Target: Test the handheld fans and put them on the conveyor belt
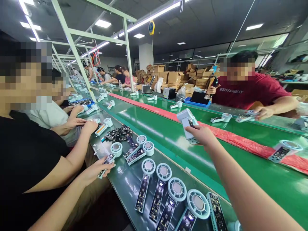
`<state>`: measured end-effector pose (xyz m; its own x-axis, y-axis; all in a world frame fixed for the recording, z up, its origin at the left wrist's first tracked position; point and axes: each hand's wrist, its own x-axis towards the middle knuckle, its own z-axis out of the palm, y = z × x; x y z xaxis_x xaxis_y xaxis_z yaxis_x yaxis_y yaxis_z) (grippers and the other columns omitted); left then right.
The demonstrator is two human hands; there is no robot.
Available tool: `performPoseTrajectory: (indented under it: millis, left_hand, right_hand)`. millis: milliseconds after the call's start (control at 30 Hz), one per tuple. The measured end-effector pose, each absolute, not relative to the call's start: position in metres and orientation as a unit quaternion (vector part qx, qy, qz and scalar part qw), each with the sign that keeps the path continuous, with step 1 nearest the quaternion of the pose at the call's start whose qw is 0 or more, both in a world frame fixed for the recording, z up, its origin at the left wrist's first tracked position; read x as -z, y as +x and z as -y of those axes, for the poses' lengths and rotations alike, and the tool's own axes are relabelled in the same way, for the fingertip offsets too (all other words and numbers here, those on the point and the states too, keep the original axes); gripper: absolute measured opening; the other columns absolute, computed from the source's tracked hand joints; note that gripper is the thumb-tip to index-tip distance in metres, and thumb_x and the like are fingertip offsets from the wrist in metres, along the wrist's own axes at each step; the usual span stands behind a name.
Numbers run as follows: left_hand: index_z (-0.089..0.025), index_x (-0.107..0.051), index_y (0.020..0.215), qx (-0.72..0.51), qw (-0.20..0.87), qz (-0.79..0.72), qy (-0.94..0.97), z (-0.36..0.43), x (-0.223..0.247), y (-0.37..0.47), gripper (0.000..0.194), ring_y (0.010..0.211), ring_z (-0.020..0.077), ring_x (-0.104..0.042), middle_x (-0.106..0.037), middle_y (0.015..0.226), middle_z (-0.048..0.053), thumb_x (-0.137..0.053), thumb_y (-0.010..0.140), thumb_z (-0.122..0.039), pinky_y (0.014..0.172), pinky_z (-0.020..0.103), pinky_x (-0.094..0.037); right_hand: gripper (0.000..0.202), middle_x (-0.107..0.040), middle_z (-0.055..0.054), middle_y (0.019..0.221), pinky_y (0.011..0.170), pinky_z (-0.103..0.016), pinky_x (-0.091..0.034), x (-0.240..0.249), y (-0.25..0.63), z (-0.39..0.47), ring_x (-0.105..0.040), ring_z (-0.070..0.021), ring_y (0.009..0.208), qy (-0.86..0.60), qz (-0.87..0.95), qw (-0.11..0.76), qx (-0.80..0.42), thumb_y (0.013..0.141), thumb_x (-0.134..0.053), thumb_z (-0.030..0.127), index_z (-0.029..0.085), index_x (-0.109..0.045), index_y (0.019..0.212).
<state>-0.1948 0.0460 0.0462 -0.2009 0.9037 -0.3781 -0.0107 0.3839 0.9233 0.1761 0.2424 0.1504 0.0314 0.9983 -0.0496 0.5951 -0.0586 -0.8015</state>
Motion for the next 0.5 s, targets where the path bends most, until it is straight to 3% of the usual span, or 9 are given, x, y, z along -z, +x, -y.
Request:
performPoseTrajectory:
  millis: [100, 200, 367, 500]
  left_hand:
    - [-0.014, -0.054, 0.101, -0.365, 0.489, -0.677, 0.411, -0.055, -0.047, -0.212, 0.019, 0.059, 0.0087, -0.053, -0.058, 0.083, 0.001, -0.058, 0.085, -0.022, 0.049, 0.021, -0.044]
    - [-0.013, -0.057, 0.099, -0.311, 0.414, -0.707, 0.482, -0.064, -0.05, -0.229, 0.02, 0.076, 0.0144, -0.06, -0.061, 0.092, 0.004, -0.057, 0.086, -0.028, 0.065, 0.03, -0.052]
    - [-0.014, -0.06, 0.104, -0.263, 0.245, -0.714, 0.601, -0.075, -0.047, -0.242, 0.026, 0.102, 0.0233, -0.057, -0.061, 0.109, 0.007, -0.061, 0.083, -0.03, 0.09, 0.046, -0.046]
    - [-0.016, -0.051, 0.121, -0.281, 0.106, -0.713, 0.634, -0.076, -0.043, -0.236, 0.04, 0.112, 0.0265, -0.052, -0.054, 0.121, 0.01, -0.059, 0.084, -0.03, 0.097, 0.052, -0.039]
  right_hand:
    - [0.026, -0.064, -0.007, 0.075, 0.052, -0.025, -0.049, -0.175, 0.18, -0.22, -0.06, -0.0144, 0.058, -0.631, 0.574, 0.327, -0.406, 0.086, -0.059, 0.031, 0.009, -0.063, 0.1]
    - [0.025, -0.065, -0.008, 0.077, 0.052, -0.025, -0.045, -0.189, 0.185, -0.203, -0.059, -0.0156, 0.059, -0.621, 0.553, 0.35, -0.432, 0.085, -0.059, 0.032, 0.011, -0.064, 0.099]
    - [0.021, -0.065, -0.009, 0.079, 0.059, -0.03, -0.048, -0.198, 0.192, -0.182, -0.059, -0.016, 0.059, -0.59, 0.529, 0.391, -0.469, 0.086, -0.058, 0.029, 0.011, -0.064, 0.097]
    - [0.022, -0.067, -0.009, 0.083, 0.063, -0.033, -0.046, -0.205, 0.199, -0.163, -0.059, -0.0156, 0.063, -0.547, 0.523, 0.454, -0.47, 0.084, -0.06, 0.03, 0.012, -0.066, 0.095]
